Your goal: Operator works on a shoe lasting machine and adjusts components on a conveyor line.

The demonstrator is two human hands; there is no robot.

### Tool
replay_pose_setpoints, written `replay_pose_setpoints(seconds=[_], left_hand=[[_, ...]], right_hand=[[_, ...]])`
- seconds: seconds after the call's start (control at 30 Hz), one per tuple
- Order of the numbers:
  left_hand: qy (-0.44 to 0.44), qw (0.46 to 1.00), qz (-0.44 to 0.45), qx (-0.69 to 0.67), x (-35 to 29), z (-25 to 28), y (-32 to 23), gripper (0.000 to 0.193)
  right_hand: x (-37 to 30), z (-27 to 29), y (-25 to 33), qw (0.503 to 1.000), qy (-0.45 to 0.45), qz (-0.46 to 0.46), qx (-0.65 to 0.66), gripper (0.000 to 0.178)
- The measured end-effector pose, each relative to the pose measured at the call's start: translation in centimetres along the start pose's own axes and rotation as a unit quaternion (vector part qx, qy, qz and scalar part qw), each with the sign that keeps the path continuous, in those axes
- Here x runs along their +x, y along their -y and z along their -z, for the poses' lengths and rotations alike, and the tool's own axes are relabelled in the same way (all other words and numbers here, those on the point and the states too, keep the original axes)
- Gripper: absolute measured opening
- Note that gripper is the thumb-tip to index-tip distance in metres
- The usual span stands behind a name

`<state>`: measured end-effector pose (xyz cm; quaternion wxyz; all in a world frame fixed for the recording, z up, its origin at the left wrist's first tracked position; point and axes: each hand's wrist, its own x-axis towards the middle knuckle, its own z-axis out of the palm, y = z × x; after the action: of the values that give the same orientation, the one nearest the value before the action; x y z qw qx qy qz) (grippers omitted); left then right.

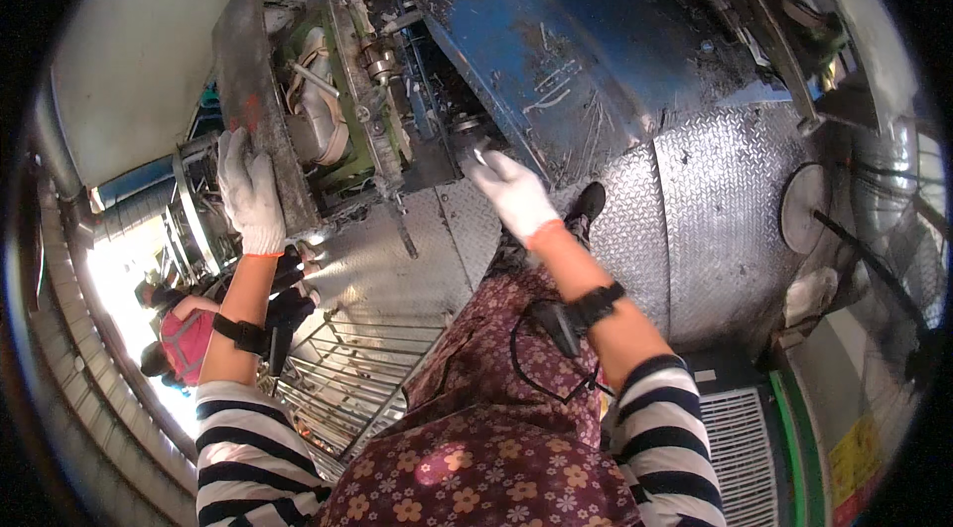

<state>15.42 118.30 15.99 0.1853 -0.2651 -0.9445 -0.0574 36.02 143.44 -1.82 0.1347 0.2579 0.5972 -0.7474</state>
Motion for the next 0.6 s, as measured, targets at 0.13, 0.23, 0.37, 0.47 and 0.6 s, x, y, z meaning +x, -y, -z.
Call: replay_pose_setpoints(seconds=[0.13, 0.23, 0.37, 0.47, 0.6], left_hand=[[0.025, 1.000, 0.000, 0.009, 0.0, -0.7, 0.7, 0.044], [0.036, 0.999, 0.029, -0.003, -0.1, -0.1, 0.2, 0.044], [0.056, 0.997, 0.056, -0.003, 0.9, -0.3, -1.0, 0.044], [0.066, 0.996, 0.053, 0.006, 0.1, 0.4, 0.1, 0.044], [0.074, 0.994, 0.076, -0.020, 0.4, 0.3, -0.8, 0.045]], right_hand=[[5.0, -5.1, 3.0, 0.978, -0.019, 0.011, 0.206, 0.039], [7.5, -7.8, 5.2, 0.960, 0.016, -0.024, 0.279, 0.035], [11.0, -10.5, 3.8, 0.946, -0.064, -0.025, 0.318, 0.033], [11.0, -11.6, 4.8, 0.919, -0.063, -0.091, 0.379, 0.033], [11.6, -11.3, 5.5, 0.915, -0.042, -0.089, 0.391, 0.033]])
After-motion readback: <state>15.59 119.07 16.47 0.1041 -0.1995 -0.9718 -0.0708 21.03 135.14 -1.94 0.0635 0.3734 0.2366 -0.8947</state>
